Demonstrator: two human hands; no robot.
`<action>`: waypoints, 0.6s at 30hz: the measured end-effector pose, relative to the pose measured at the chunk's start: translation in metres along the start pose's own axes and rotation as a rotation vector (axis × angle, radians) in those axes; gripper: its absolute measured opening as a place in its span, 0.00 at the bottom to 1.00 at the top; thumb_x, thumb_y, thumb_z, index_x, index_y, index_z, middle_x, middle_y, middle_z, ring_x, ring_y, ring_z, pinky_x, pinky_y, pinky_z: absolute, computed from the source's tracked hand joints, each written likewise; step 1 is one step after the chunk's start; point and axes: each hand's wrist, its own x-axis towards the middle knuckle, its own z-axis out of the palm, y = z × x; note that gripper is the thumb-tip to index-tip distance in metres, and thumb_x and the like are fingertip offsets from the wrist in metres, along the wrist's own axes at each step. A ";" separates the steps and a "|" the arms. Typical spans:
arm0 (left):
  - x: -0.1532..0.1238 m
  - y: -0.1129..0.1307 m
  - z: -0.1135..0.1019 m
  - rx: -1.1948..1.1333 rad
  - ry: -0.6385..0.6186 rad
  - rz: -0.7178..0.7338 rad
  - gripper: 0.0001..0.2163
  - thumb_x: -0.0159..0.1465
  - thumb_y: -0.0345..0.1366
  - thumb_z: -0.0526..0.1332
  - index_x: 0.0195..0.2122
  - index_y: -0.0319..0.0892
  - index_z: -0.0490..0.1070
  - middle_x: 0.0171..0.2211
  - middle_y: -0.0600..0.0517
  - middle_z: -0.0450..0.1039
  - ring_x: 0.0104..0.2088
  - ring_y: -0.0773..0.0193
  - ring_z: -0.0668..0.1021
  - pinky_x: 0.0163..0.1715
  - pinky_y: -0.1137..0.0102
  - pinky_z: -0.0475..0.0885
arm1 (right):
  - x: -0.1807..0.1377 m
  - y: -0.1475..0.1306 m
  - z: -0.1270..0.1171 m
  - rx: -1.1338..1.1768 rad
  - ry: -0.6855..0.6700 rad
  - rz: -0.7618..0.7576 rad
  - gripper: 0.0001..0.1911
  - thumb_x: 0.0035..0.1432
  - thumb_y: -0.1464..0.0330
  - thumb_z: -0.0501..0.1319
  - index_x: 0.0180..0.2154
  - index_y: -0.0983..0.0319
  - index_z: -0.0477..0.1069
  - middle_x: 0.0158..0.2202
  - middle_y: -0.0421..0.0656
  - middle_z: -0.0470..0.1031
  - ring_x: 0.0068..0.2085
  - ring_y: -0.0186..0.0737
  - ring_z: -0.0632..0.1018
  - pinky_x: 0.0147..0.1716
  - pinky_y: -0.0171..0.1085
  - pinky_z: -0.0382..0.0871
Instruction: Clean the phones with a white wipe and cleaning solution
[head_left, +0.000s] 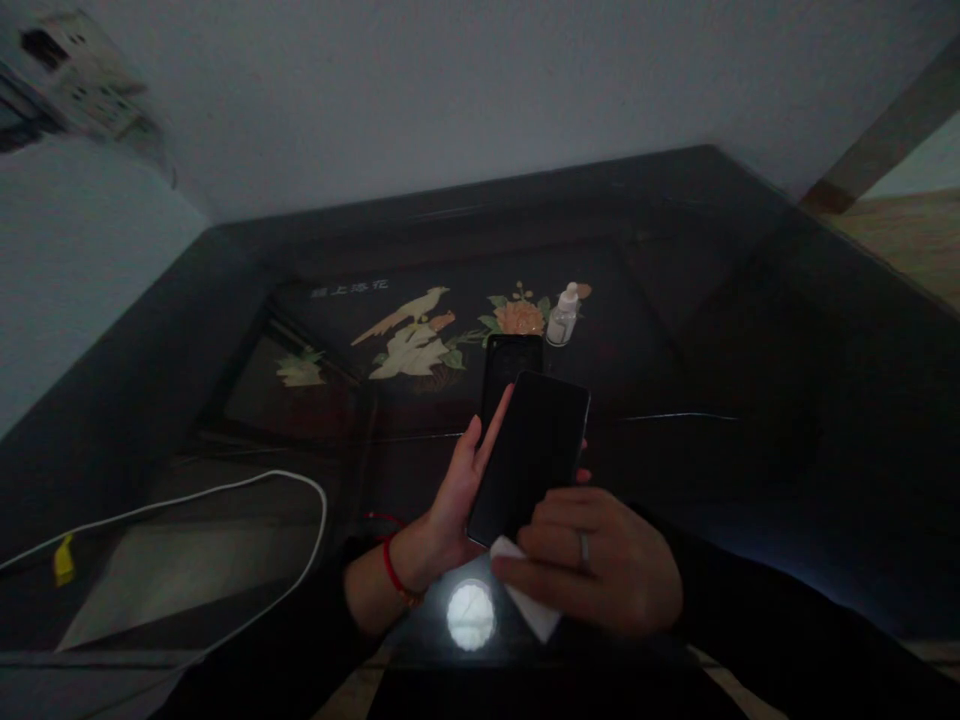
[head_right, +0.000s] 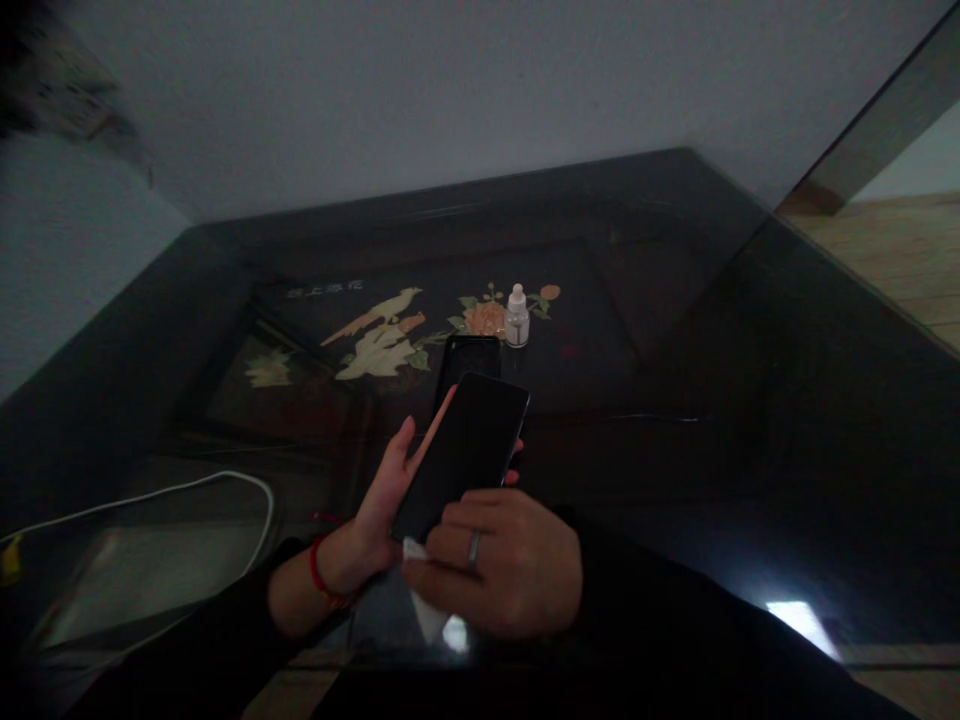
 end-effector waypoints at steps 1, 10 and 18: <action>0.000 0.000 -0.001 -0.013 0.024 0.009 0.29 0.68 0.53 0.42 0.69 0.55 0.36 0.54 0.44 0.73 0.49 0.53 0.78 0.56 0.56 0.61 | -0.001 0.003 -0.002 -0.048 0.020 0.047 0.12 0.65 0.75 0.53 0.36 0.68 0.75 0.24 0.41 0.74 0.26 0.35 0.70 0.24 0.35 0.63; -0.001 0.000 -0.004 -0.107 0.059 0.006 0.27 0.68 0.51 0.46 0.67 0.61 0.44 0.62 0.49 0.64 0.53 0.53 0.75 0.56 0.54 0.63 | 0.001 -0.001 -0.002 -0.018 0.022 -0.005 0.10 0.64 0.75 0.55 0.34 0.67 0.75 0.21 0.39 0.72 0.23 0.34 0.69 0.21 0.35 0.62; -0.010 0.002 -0.012 -0.016 -0.062 -0.054 0.30 0.67 0.53 0.48 0.67 0.67 0.33 0.58 0.44 0.67 0.48 0.45 0.78 0.41 0.50 0.73 | -0.014 0.051 -0.031 -0.309 0.162 0.535 0.11 0.59 0.78 0.57 0.40 0.62 0.75 0.34 0.44 0.76 0.35 0.37 0.78 0.35 0.35 0.72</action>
